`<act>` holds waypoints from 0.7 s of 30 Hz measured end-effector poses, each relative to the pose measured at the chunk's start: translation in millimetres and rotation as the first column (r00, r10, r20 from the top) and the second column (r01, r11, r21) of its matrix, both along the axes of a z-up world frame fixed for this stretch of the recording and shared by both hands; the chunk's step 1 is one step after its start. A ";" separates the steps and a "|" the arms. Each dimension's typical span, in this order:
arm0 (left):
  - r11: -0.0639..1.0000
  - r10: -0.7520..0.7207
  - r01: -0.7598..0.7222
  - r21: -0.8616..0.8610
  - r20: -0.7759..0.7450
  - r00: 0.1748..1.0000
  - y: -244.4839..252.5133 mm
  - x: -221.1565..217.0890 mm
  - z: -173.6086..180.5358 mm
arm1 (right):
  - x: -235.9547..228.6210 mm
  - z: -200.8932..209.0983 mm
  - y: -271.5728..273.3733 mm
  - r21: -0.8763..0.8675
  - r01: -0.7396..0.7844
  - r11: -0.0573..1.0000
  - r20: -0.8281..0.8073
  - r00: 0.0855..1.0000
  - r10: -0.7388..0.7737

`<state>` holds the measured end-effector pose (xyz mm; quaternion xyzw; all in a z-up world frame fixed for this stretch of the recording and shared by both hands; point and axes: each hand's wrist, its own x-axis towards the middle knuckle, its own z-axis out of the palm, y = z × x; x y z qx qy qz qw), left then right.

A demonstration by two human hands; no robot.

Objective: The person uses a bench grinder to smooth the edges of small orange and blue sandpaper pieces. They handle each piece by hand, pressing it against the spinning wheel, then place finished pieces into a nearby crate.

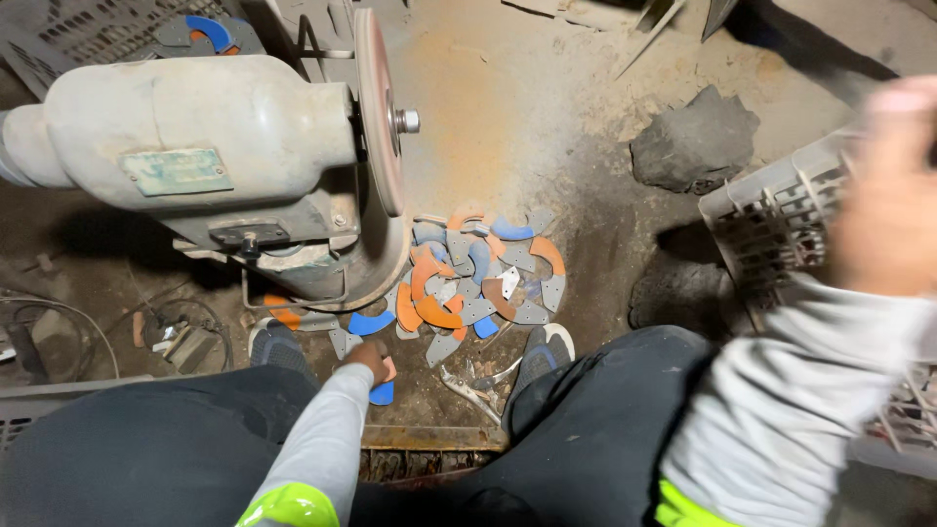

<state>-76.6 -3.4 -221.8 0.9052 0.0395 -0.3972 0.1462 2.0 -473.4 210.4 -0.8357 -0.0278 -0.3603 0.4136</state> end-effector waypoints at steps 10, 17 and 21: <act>0.512 -0.740 0.704 0.492 -0.164 0.652 -5.1 -39.7 0.2 | 63.3 -137.2 146.6 -0.216 -0.436 0.873 -0.623 0.751 0.221; 0.442 -0.811 0.785 0.435 -0.179 0.556 -6.4 -33.7 0.7 | 66.7 -159.4 145.1 -0.290 -0.538 0.791 -0.804 0.585 0.103; 0.761 -0.586 0.449 0.467 0.201 0.785 2.8 -27.7 3.7 | 64.5 -161.0 146.5 -0.279 -0.583 0.763 -0.838 0.536 0.103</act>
